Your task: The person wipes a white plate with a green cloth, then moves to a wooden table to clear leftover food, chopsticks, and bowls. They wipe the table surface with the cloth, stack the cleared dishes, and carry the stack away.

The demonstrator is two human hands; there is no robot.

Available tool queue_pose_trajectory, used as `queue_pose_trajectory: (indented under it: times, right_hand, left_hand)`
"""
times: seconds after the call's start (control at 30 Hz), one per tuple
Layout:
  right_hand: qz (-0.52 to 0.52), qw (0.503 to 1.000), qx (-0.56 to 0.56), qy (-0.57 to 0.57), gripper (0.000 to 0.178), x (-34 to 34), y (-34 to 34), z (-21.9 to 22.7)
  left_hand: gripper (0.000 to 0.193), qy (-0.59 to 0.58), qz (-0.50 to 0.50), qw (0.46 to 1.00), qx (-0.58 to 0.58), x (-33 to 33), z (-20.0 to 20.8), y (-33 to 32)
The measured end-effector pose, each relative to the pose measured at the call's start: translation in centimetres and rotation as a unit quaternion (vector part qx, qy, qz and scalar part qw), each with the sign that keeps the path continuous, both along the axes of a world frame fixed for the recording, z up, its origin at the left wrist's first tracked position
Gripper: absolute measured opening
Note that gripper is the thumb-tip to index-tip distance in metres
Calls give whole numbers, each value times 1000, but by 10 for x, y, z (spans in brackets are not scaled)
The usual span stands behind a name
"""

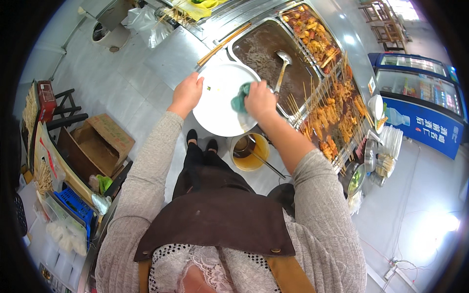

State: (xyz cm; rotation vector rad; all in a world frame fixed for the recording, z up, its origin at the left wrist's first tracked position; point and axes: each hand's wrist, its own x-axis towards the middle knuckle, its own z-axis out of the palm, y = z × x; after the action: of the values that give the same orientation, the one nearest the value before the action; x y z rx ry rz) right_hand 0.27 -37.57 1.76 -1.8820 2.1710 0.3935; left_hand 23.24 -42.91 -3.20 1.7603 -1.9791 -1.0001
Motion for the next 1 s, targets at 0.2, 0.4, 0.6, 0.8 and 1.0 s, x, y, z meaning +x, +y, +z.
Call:
queue_pose_trajectory:
  times: [0.2,0.4,0.6,0.8,1.0]
  right_hand:
    - [-100,967,138,-190,47,70,65,-2]
    - [-148,902,11,-404,41,45,53,2]
    - [-146,911,-241,-301,32,41,-4,-14]
    - [-150,865,-294,-378,32,102,-32,-43]
    - [-71,881,-184,-430,36,125,-14,-34]
  left_hand:
    - [32,-19,50,998,-39,5,-10,15]
    - [42,-24,19,998,51,25,-13,7]
    - [60,236,89,919,303,27,15,-12]
    - [65,358,65,781,507,29,37,-27]
    - [51,415,77,728,540,26,21,-39]
